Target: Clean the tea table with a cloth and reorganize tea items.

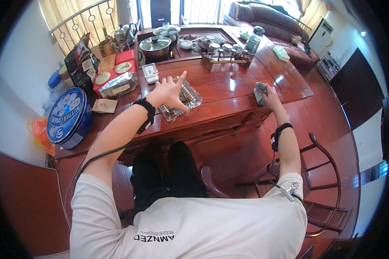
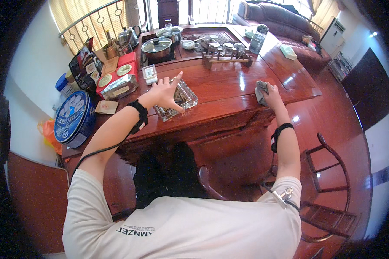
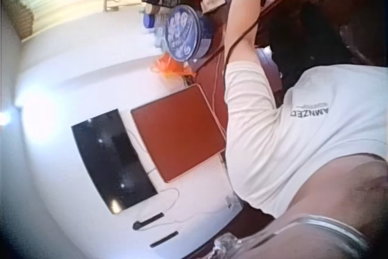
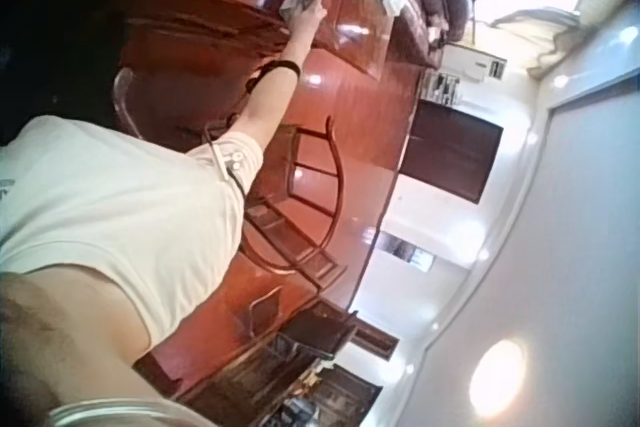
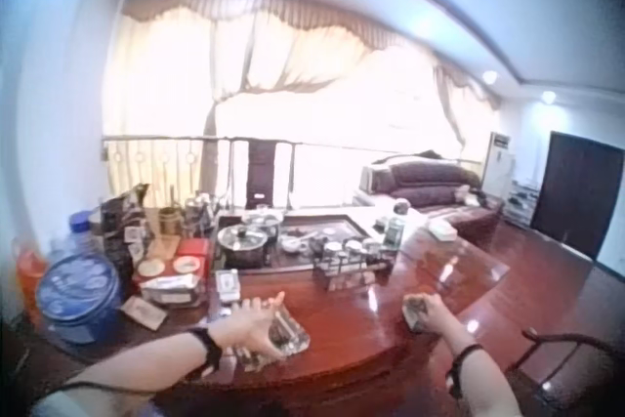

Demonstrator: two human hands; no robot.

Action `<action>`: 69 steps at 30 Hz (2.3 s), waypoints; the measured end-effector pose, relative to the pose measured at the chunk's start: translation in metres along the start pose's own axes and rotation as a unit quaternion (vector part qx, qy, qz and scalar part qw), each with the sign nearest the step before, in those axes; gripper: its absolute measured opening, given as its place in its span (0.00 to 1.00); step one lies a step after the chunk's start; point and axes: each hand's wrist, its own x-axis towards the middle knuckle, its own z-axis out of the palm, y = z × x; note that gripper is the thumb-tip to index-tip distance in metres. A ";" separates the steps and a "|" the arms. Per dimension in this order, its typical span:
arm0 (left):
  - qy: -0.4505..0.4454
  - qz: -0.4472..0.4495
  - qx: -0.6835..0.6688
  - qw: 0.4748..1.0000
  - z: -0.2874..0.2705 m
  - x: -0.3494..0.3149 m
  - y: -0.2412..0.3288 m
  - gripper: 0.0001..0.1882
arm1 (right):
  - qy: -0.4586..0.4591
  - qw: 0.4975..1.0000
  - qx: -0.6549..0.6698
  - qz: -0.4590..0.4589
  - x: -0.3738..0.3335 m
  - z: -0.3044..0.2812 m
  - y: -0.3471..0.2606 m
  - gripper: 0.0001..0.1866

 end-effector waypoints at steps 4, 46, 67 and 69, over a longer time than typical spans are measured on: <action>0.018 0.022 0.004 1.000 0.001 0.037 0.019 0.76 | 0.065 0.997 0.033 -0.008 -0.001 0.010 0.013 0.20; -0.022 -0.052 0.134 0.989 -0.064 0.053 -0.071 0.66 | 0.155 0.982 0.082 0.069 -0.015 0.018 0.030 0.21; -0.178 -0.118 -0.045 0.976 -0.039 0.075 -0.131 0.78 | 0.161 0.978 -0.066 -0.117 -0.076 -0.115 -0.154 0.27; -0.126 -0.106 -0.028 0.986 -0.028 0.080 -0.142 0.77 | 0.098 0.978 -0.054 -0.176 -0.073 -0.109 -0.184 0.30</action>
